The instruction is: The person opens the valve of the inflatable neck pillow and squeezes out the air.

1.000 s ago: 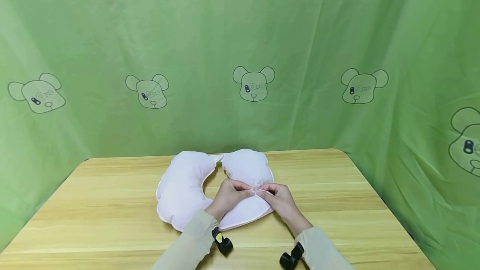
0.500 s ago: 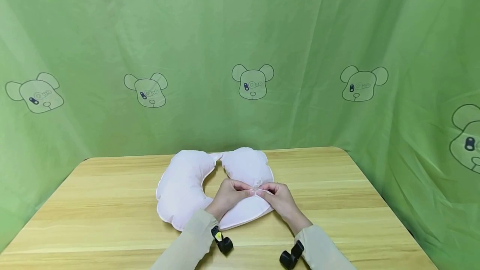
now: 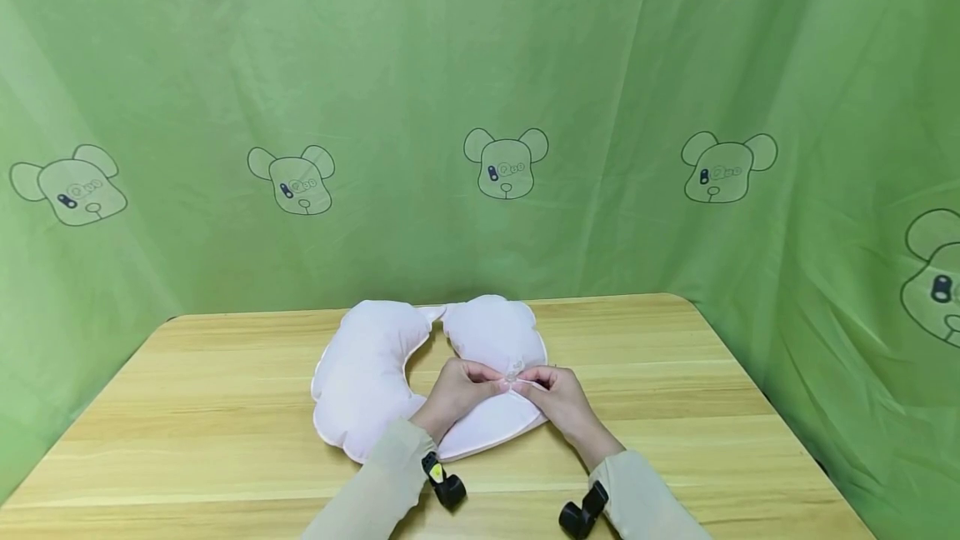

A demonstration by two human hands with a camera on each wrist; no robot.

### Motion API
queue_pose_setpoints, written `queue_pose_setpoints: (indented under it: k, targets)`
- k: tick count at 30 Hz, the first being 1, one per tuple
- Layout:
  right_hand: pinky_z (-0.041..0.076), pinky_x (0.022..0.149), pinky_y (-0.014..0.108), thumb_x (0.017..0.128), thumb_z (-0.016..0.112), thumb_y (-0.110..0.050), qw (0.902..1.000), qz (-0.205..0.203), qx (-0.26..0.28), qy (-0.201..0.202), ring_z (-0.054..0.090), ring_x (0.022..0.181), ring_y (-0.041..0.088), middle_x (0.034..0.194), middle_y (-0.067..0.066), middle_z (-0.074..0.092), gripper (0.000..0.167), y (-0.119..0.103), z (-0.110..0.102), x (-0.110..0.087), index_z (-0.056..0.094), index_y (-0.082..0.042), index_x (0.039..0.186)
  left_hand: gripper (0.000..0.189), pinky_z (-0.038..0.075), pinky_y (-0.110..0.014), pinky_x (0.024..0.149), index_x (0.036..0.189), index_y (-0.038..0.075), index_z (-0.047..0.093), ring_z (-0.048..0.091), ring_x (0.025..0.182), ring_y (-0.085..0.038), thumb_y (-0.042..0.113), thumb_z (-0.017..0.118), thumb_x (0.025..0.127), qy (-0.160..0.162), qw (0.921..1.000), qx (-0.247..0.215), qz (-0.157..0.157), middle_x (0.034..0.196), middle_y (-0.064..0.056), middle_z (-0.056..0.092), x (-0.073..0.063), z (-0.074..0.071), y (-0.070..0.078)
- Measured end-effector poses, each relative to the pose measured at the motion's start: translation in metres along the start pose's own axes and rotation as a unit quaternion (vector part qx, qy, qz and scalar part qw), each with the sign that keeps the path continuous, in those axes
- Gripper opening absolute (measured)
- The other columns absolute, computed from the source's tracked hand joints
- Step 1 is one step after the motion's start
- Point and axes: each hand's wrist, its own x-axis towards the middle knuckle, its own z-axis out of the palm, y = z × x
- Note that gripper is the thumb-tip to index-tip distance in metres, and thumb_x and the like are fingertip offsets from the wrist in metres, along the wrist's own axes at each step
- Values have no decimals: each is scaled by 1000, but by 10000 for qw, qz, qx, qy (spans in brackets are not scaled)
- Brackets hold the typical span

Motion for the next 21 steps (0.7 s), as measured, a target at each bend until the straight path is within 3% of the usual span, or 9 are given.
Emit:
queue_pose_setpoints:
  k: [5,12,21]
  targets:
    - [45,67,16,85,68,-5,9999,66,-84,19,54,79,4,80,-3,66,16,0,1,0,66,11,88,12,49,-17,62,78,2,75,58,64,0,12,80,74,-4,10000,8,-26,71,-1,71,0,0,-1]
    - [46,66,17,85,68,-5,10000,77,15,-55,54,79,4,82,2,68,12,0,-1,1,67,7,87,12,48,-16,62,78,3,75,58,64,0,13,80,74,2,9999,46,-104,71,0,71,0,0,-1]
    - [46,67,17,85,67,-4,9999,1,-7,-112,54,79,4,82,2,67,17,2,-1,1,65,13,91,13,48,-17,62,78,4,76,58,65,0,15,80,74,-9,9999,118,-86,71,0,71,0,0,-3]
